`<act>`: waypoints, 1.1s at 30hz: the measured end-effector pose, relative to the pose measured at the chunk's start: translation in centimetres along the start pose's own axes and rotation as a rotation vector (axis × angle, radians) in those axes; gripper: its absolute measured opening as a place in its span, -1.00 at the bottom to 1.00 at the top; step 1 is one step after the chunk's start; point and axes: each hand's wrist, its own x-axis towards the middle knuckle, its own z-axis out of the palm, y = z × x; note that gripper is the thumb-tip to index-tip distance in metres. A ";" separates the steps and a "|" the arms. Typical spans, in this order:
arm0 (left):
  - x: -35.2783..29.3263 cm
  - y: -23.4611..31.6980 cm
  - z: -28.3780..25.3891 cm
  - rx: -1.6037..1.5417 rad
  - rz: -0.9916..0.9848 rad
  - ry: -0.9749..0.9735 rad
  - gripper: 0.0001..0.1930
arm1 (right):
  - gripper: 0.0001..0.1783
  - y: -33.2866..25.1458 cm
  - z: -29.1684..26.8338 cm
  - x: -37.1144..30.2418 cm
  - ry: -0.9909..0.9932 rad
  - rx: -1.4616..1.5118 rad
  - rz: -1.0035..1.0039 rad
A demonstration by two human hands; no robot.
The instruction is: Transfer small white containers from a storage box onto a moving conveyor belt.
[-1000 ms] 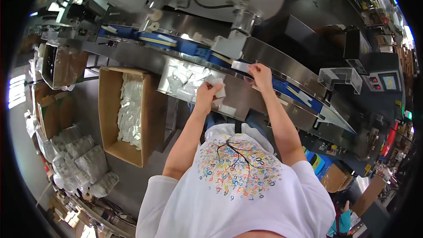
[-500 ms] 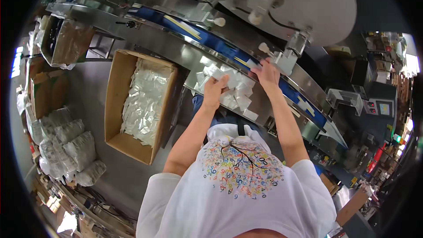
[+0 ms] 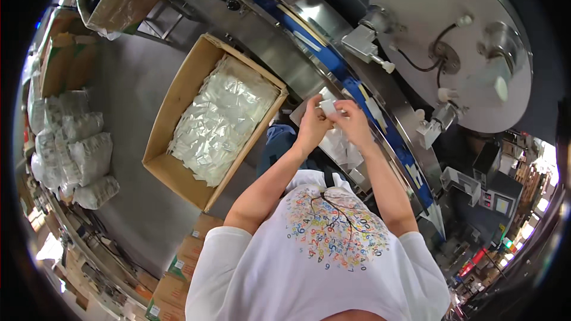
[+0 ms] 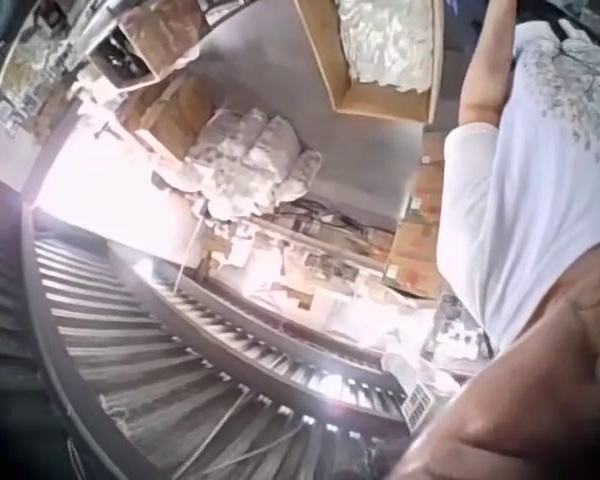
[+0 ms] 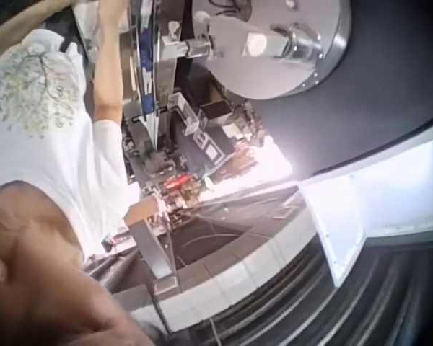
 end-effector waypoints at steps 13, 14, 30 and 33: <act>7.4 -8.4 -28.2 1.205 0.009 0.546 -0.07 | -0.85 -1.1 4.7 2.6 -0.063 -0.758 0.169; 7.7 -8.8 -27.9 1.282 -0.053 0.532 -0.03 | -0.86 -0.8 5.4 2.6 -0.015 -0.806 0.224; 6.8 -8.7 -30.2 1.122 -0.231 0.564 -0.62 | -0.68 -1.7 2.2 1.5 -0.017 -0.652 0.400; 5.0 -5.3 -29.4 1.001 -0.048 0.600 -0.66 | -0.76 -0.3 3.7 -2.0 -0.043 -0.777 0.406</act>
